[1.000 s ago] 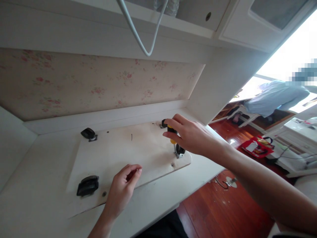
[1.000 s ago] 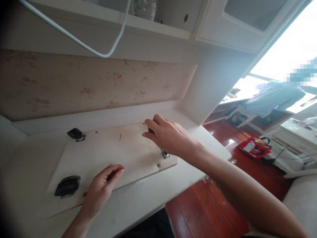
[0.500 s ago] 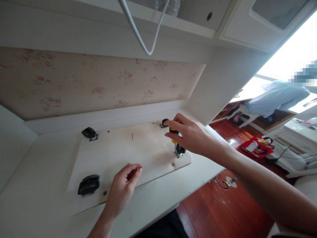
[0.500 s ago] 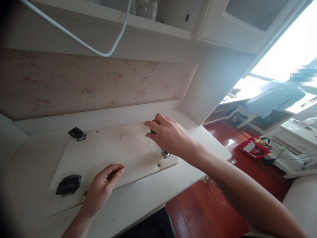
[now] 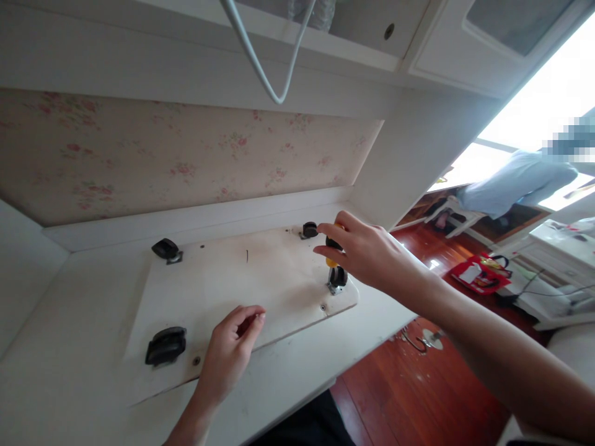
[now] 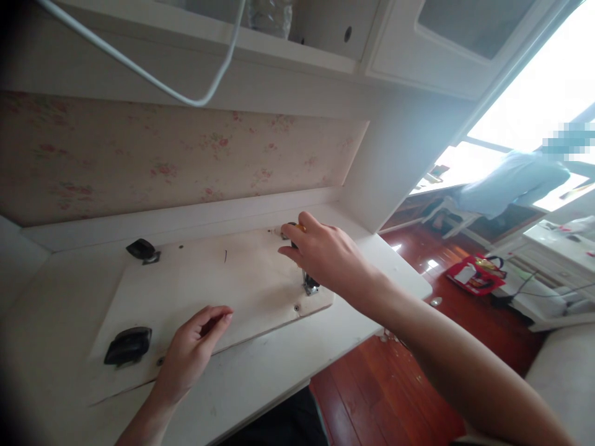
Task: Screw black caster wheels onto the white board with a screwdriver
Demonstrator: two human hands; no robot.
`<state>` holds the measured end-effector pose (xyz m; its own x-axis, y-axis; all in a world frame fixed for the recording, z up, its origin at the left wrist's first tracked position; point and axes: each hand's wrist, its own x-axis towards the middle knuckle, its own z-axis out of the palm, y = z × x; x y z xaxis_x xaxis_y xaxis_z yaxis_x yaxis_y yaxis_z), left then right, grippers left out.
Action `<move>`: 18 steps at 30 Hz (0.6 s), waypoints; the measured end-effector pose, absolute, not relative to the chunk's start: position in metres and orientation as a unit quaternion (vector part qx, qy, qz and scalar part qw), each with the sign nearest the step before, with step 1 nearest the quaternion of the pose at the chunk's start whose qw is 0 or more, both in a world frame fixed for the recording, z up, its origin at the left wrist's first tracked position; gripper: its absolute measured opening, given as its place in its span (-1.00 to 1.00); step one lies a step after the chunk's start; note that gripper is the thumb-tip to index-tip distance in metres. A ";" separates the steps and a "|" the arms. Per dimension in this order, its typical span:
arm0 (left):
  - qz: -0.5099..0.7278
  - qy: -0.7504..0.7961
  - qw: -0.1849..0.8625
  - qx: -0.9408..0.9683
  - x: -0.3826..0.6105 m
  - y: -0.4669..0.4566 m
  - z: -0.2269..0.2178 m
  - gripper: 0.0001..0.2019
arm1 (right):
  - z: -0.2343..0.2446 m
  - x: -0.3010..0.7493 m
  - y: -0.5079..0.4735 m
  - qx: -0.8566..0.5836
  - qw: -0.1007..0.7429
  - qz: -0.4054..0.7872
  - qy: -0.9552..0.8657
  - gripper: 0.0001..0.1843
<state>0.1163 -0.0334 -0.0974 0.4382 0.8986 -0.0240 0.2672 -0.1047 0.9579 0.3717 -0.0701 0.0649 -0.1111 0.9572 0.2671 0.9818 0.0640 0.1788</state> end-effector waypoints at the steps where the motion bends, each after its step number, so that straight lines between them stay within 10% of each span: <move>1: 0.308 0.432 0.512 0.676 0.116 -0.033 -0.098 -0.75 | 0.065 0.372 -0.071 -0.670 0.033 -0.158 -0.725 -0.58; 7: 0.302 0.432 0.515 0.676 0.116 -0.033 -0.099 -0.74 | 0.071 0.375 -0.077 -0.591 0.104 0.039 -0.799 -0.51; 13: 0.301 0.436 0.518 0.672 0.116 -0.033 -0.099 -0.73 | 0.065 0.372 -0.073 -0.659 0.094 -0.105 -0.739 -0.61; 18: 0.301 0.436 0.513 0.676 0.116 -0.033 -0.100 -0.73 | 0.061 0.377 -0.068 -0.609 0.157 0.026 -0.777 -0.54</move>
